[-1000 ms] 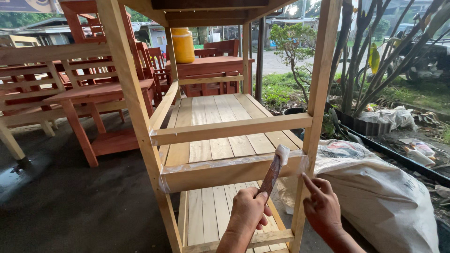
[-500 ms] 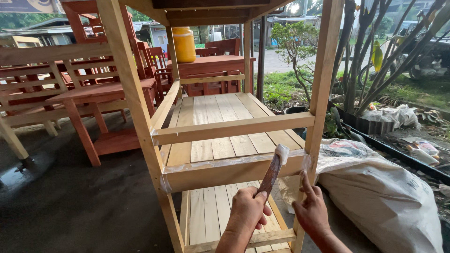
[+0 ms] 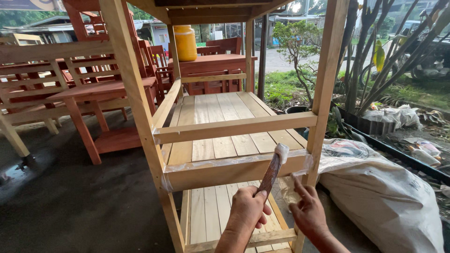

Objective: The person uses a wide brush to apply a white coating to the rails and edges of an unfinished wooden furniture frame, working along the horizontal bars and side posts one section at a time while steadying the frame with the other hand.

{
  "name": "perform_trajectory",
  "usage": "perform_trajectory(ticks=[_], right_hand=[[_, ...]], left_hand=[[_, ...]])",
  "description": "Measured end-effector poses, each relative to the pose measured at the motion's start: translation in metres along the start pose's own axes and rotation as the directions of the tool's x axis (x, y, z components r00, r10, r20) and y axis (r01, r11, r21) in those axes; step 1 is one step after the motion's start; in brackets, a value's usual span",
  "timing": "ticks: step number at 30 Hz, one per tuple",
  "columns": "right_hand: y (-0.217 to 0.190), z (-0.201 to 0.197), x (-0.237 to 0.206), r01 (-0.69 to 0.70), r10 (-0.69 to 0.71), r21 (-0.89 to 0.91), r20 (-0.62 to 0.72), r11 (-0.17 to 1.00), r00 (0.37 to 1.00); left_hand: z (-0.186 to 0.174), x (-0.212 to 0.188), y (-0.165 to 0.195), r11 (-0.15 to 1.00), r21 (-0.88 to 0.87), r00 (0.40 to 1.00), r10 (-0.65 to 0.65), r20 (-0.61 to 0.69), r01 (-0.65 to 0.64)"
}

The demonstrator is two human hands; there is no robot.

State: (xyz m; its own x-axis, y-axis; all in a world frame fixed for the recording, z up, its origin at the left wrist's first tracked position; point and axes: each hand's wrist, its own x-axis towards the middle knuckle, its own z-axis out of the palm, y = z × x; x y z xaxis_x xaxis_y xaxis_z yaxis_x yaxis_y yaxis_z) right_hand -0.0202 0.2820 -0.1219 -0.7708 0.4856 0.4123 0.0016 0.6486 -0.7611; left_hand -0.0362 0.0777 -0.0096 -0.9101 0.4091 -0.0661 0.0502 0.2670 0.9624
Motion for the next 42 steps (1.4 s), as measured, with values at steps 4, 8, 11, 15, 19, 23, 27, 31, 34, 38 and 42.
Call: perform_trajectory(ticks=[4, 8, 11, 15, 19, 23, 27, 31, 34, 38, 42], right_hand=[[0.001, 0.002, 0.0, 0.026, -0.026, 0.01, 0.003, 1.0, 1.0], [0.007, -0.003, 0.002, 0.012, -0.013, -0.019, -0.063, 1.0, 0.998], [0.009, -0.004, 0.002, 0.029, -0.033, -0.08, -0.059, 0.996, 0.998], [0.011, -0.011, 0.004, -0.062, 0.053, -0.127, -0.068, 0.99, 0.996], [0.014, -0.019, 0.007, -0.132, 0.121, -0.147, -0.078, 0.98, 0.99], [0.019, -0.016, 0.006, -0.083, 0.075, -0.083, -0.101, 0.993, 0.992], [0.021, -0.018, 0.008, -0.034, 0.029, -0.053, -0.099, 0.998, 0.995], [0.014, -0.029, 0.018, -0.026, 0.022, -0.027, -0.15, 0.999, 0.988], [0.003, -0.033, 0.02, -0.04, 0.034, -0.046, -0.135, 0.998, 0.99], [-0.007, -0.04, 0.025, -0.054, 0.049, -0.043, -0.106, 0.998, 0.993], [-0.012, -0.047, 0.041, 0.007, -0.003, 0.028, -0.141, 1.0, 0.99]], left_hand=[[-0.001, -0.001, 0.0, 1.0, -0.019, 1.0, 0.012, 0.001, -0.012], [-0.003, -0.002, 0.002, 1.0, -0.019, 1.0, -0.009, -0.014, 0.009], [-0.002, -0.003, 0.004, 1.0, -0.016, 1.0, -0.011, -0.008, 0.011], [-0.001, -0.003, 0.004, 1.0, 0.001, 1.0, -0.014, 0.001, 0.014], [-0.001, -0.001, 0.002, 1.0, -0.007, 1.0, -0.001, 0.001, 0.001], [0.002, 0.002, 0.0, 1.0, -0.003, 1.0, 0.006, 0.01, -0.006], [0.005, 0.004, 0.0, 1.0, -0.016, 1.0, 0.02, 0.017, -0.02], [0.007, 0.004, 0.001, 0.999, -0.028, 1.0, 0.018, 0.022, -0.018], [0.008, 0.003, 0.002, 0.999, -0.044, 1.0, 0.012, 0.022, -0.011], [0.009, 0.005, 0.004, 0.998, -0.043, 0.999, 0.041, 0.033, -0.039], [0.007, 0.005, 0.004, 0.999, -0.027, 0.999, 0.03, 0.028, -0.029]])
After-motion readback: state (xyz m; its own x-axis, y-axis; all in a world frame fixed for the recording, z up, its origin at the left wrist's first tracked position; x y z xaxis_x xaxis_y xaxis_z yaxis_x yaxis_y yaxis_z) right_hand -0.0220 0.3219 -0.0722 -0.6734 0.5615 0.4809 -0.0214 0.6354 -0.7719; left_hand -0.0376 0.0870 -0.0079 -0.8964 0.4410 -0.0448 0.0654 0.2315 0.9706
